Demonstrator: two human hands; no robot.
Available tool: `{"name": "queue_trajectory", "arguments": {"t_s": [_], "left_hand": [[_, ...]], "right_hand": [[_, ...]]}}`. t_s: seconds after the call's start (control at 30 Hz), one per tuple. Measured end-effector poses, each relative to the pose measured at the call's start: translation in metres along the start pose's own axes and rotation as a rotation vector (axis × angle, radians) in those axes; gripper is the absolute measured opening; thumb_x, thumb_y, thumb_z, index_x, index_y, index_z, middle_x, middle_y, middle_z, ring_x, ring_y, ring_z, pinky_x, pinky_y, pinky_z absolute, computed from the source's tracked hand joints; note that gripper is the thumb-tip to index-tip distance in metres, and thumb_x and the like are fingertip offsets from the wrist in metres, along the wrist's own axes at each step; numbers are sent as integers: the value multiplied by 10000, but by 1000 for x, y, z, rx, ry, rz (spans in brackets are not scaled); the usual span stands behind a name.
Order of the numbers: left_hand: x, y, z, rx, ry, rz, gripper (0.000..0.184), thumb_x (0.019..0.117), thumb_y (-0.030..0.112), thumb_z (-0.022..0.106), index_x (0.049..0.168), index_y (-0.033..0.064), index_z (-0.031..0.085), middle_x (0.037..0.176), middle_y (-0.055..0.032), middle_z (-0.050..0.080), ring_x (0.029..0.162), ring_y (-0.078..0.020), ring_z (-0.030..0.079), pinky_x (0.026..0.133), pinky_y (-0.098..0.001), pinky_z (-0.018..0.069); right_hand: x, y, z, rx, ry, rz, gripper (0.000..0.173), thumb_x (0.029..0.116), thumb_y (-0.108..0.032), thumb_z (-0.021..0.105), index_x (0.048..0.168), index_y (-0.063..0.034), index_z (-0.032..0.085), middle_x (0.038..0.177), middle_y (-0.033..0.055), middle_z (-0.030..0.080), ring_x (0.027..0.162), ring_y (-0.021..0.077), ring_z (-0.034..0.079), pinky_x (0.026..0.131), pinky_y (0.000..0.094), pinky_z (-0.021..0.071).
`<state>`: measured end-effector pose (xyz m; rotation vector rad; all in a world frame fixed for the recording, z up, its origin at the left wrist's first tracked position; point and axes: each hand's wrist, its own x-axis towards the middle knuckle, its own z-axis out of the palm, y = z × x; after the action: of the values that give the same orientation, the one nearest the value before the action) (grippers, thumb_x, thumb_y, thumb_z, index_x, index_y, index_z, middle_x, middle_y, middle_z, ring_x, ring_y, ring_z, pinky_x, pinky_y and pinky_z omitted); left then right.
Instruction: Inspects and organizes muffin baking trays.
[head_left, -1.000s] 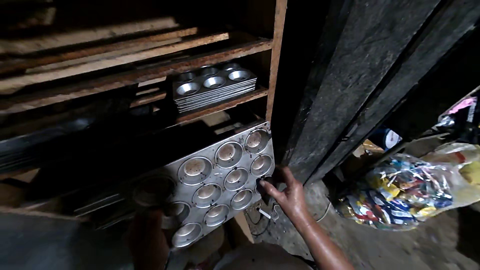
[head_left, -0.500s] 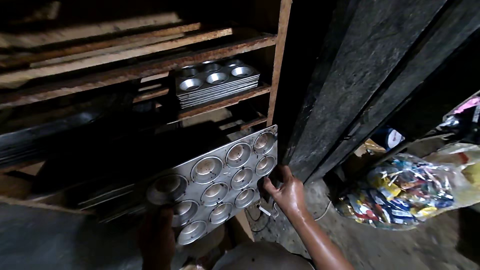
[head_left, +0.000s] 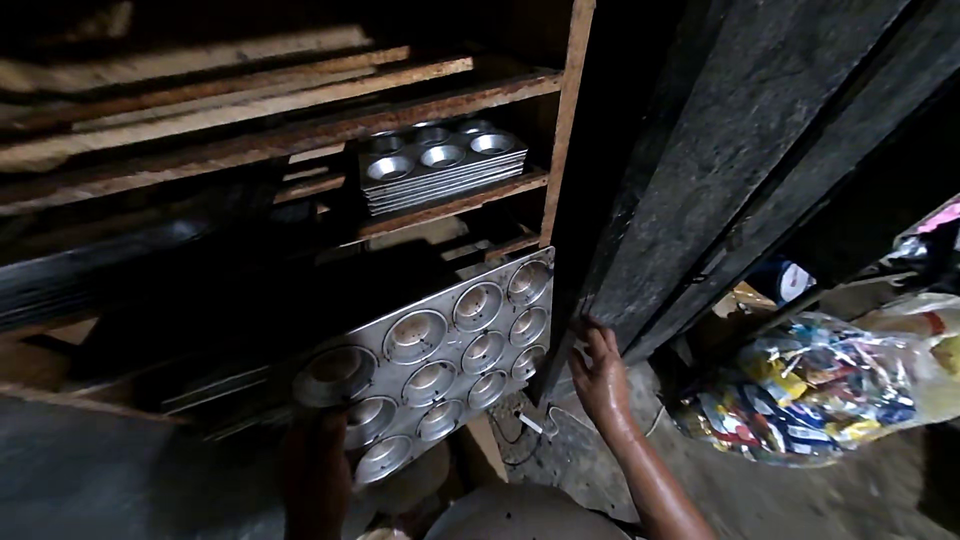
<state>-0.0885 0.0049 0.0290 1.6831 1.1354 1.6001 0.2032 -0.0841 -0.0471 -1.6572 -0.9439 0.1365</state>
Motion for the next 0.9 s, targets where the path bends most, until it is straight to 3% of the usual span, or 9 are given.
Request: {"name": "queue_trajectory", "arguments": {"t_s": [0.07,0.17,0.23,0.33,0.5,0.6,0.67,0.8,0.9], "left_hand": [[-2,4,3,-6,6,29,211,965,191,575,950,-18,600,826,177,604,805,160,581,773,-77,510],[-7,10,8,51,-38,81,327,954,200,582,968,-126,582,817,109,605,782,175,565,758,-56,498],[-12,11,9,107,-75,142,400,953,232,587,919,-167,582,790,51,609,774,187,548,755,-38,474],[-15,11,8,220,-109,213,546,981,399,557,864,-132,595,747,11,599,756,178,528,741,-38,445],[-23,12,13,261,-154,302,726,1008,594,466,937,-105,647,815,-39,669,855,157,578,808,-59,469],[-28,14,17,271,-185,325,703,1005,558,489,957,-117,679,857,-79,703,911,137,596,855,-67,467],[-28,10,18,255,-213,322,684,1011,565,486,998,-90,679,890,-54,710,942,145,596,873,-67,470],[-26,10,20,286,-205,234,738,996,548,512,1021,-177,653,911,-148,709,925,99,613,864,-88,475],[-19,15,23,327,-131,139,694,995,497,492,978,-181,638,837,-137,665,838,84,587,802,-96,467]], "right_hand": [[-1,-7,2,167,-83,44,677,885,-175,667,1479,56,440,1557,285,373,1366,325,496,1045,395,502],[-5,-25,16,284,-84,105,1165,746,-501,825,1593,29,227,1584,257,354,1391,239,479,1088,357,469],[-8,-30,28,310,-50,107,1317,663,-512,885,1600,52,150,1587,279,333,1413,221,460,1124,326,439],[-8,-27,41,245,3,97,1415,604,-489,926,1598,68,87,1593,297,309,1430,240,440,1149,324,412],[-5,-27,49,184,66,139,1448,578,-429,936,1590,88,39,1567,331,326,1396,305,475,1120,374,441],[-2,-28,50,170,56,183,1400,598,-342,927,1598,66,36,1545,325,359,1351,314,512,1090,395,465],[-1,-26,51,161,59,203,1365,608,-313,916,1597,64,55,1520,315,397,1315,309,541,1067,397,482],[-1,-20,50,183,45,191,1202,726,-282,837,1602,55,86,1474,305,461,1277,296,578,1047,393,502],[-2,-16,43,249,40,115,1085,823,-313,756,1591,80,99,1494,310,445,1316,259,560,1058,351,499]]}}
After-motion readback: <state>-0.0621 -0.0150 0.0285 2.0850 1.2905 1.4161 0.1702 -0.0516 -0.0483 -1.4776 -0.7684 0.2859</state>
